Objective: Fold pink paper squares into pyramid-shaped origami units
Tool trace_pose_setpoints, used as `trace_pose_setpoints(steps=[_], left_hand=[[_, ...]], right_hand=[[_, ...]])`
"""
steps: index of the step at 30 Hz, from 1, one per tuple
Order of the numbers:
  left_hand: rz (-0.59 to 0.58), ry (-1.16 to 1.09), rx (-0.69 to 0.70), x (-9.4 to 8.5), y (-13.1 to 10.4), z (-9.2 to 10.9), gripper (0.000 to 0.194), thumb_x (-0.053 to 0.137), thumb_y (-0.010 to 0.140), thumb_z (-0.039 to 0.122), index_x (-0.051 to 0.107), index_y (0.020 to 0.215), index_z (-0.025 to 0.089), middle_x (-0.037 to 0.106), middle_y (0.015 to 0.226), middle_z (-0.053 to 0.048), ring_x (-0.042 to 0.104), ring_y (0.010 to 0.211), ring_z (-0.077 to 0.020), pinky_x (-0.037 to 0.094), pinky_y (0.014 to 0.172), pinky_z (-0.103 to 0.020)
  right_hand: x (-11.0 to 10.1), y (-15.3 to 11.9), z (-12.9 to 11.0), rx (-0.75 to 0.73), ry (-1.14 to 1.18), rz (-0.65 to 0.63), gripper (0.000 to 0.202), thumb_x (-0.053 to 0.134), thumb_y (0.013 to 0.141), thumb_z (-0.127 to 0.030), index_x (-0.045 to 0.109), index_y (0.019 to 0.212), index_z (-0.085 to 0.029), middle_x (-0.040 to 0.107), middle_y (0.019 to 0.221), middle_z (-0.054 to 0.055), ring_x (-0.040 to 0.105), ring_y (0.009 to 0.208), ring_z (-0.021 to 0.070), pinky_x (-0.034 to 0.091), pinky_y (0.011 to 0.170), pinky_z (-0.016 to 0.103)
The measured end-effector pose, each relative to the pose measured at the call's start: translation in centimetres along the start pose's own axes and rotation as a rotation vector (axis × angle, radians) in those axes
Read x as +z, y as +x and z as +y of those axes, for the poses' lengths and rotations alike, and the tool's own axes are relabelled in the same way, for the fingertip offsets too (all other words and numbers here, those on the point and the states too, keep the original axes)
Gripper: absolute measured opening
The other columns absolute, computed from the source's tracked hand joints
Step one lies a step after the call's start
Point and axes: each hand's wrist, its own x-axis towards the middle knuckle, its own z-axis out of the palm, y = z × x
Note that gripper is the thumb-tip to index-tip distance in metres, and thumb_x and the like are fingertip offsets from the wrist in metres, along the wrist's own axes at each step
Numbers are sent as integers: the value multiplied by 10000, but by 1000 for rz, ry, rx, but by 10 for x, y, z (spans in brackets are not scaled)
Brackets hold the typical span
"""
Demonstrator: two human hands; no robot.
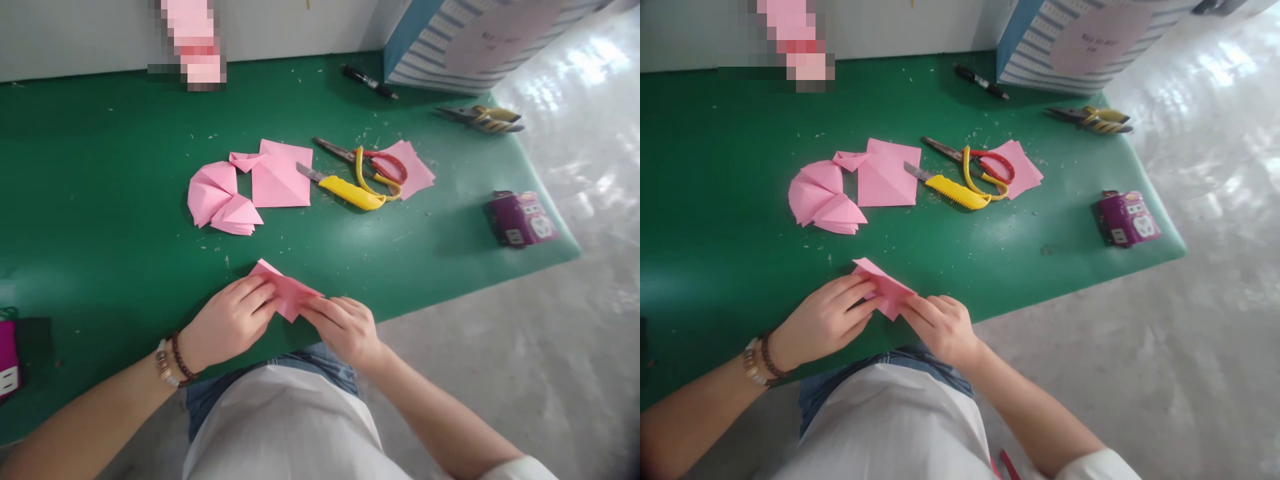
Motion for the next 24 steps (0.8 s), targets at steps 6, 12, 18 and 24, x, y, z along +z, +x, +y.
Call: trace_pose_setpoints(steps=[6,12,18,24], left_hand=[[44,-25,-38,2,-1,-2,299,512,910,120,647,1176,102,698,1153,-125,622,1122,-258,523,999,-431],[56,-30,-48,0,4,-1,277,485,930,103,651,1151,107,704,1155,-113,632,1123,-245,536,982,-426],[74,-31,-1,0,1,-3,214,520,923,83,670,1074,103,717,1110,-103,631,1133,-231,530,1009,-387],[57,-92,-6,-4,0,-7,353,476,915,67,596,1243,113,696,1123,-105,612,1154,-228,523,1013,-388]], right_hand=[[-3,2,1,-46,27,-33,308,462,935,-84,719,1047,-212,761,1001,29,591,593,100,424,512,267],[-2,9,-3,49,71,-23,261,491,943,-110,722,1023,-200,764,972,31,670,677,114,492,575,255],[6,23,-17,374,222,61,113,590,930,-170,699,932,-201,753,857,13,705,730,123,544,678,219],[9,27,-25,536,173,31,139,560,923,-173,686,892,-223,731,811,-1,681,681,121,518,588,209]])
